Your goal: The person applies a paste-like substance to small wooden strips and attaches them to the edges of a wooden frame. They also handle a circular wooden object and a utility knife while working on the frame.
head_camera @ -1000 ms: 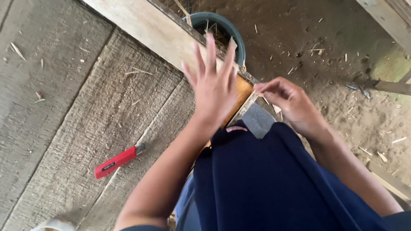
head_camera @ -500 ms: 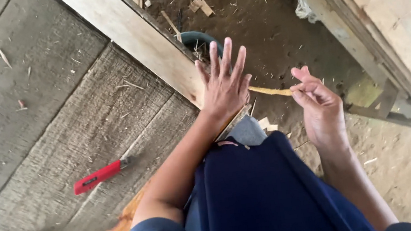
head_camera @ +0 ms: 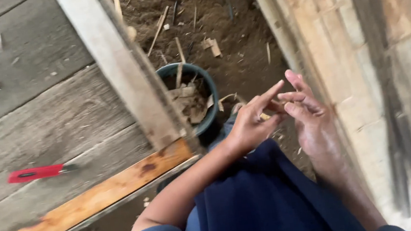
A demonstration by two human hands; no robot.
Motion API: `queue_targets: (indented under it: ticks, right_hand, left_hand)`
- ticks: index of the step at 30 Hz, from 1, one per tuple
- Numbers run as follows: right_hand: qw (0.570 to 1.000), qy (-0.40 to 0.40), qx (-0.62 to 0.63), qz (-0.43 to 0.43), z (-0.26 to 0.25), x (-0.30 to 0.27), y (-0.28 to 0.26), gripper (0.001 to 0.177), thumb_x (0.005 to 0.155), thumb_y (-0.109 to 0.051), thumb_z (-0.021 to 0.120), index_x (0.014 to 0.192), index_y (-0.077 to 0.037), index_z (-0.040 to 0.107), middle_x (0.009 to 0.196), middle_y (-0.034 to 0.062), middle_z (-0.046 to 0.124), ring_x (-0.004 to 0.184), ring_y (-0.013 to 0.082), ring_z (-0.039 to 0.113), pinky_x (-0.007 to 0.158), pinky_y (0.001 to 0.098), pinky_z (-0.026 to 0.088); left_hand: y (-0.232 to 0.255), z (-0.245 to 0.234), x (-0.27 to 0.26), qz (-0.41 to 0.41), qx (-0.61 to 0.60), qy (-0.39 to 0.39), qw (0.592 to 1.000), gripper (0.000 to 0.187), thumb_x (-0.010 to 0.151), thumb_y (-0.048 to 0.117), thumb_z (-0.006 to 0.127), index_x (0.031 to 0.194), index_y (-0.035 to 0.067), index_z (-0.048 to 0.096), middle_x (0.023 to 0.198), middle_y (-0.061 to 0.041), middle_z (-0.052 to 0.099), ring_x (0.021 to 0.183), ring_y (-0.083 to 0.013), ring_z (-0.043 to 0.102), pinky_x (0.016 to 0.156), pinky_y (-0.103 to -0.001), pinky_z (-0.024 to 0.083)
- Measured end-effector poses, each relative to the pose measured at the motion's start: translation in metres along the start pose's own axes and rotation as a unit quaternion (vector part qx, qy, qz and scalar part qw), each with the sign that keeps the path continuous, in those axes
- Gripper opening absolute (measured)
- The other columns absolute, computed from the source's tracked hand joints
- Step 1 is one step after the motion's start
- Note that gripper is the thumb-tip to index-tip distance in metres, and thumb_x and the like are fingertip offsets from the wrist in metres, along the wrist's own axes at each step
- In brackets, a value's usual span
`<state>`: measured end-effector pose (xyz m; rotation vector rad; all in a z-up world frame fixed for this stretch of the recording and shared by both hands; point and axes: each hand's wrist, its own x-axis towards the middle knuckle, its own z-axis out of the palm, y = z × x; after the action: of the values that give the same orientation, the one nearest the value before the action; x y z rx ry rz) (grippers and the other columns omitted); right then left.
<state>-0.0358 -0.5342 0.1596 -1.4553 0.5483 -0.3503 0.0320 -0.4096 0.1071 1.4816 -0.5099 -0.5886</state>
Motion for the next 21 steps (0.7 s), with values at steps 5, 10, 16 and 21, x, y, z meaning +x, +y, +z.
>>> queue_targets:
  ticks: [5, 10, 16, 21]
  right_hand:
    - [0.981, -0.021, -0.191, -0.042, -0.086, 0.061, -0.030, 0.033, 0.102, -0.005, 0.057, 0.135, -0.001, 0.058, 0.161, 0.0223, 0.036, 0.154, 0.0327, 0.027, 0.127, 0.0480, 0.022]
    - [0.987, -0.059, -0.122, 0.085, -0.108, 0.099, -0.050, 0.032, 0.104, -0.021, 0.051, 0.129, -0.002, 0.060, 0.131, 0.0177, 0.064, 0.129, 0.0240, 0.059, 0.114, 0.0415, 0.043]
    - [0.978, -0.181, -0.076, 0.071, -0.088, 0.135, -0.058, 0.045, 0.108, -0.037, 0.049, 0.130, 0.002, 0.058, 0.111, 0.0191, 0.062, 0.117, 0.0296, 0.060, 0.116, 0.0550, 0.038]
    - [0.966, -0.225, -0.104, 0.066, -0.046, 0.167, -0.087, 0.017, 0.100, -0.004, 0.065, 0.116, 0.003, 0.067, 0.091, 0.0132, 0.070, 0.091, 0.0170, 0.064, 0.097, 0.0422, 0.056]
  left_hand:
    - [0.011, 0.064, 0.051, -0.165, -0.040, 0.010, 0.985, 0.075, 0.078, 0.028, 0.085, 0.146, 0.039, 0.057, 0.085, 0.008, 0.076, 0.077, -0.0080, 0.072, 0.069, -0.022, 0.054]
    - [0.068, 0.071, 0.090, -0.182, -0.129, 0.108, 0.969, 0.075, 0.077, 0.024, 0.088, 0.145, 0.034, 0.059, 0.085, 0.002, 0.072, 0.076, -0.0053, 0.070, 0.066, -0.017, 0.051]
    - [0.075, 0.053, 0.114, -0.038, -0.037, 0.170, 0.984, 0.064, 0.096, 0.032, 0.071, 0.155, 0.025, 0.047, 0.091, -0.001, 0.078, 0.105, -0.0223, 0.064, 0.106, -0.038, 0.035]
    - [0.077, 0.027, 0.136, 0.058, 0.024, 0.262, 0.963, 0.062, 0.095, 0.029, 0.073, 0.153, 0.032, 0.050, 0.096, -0.002, 0.074, 0.112, -0.0229, 0.064, 0.109, -0.037, 0.035]
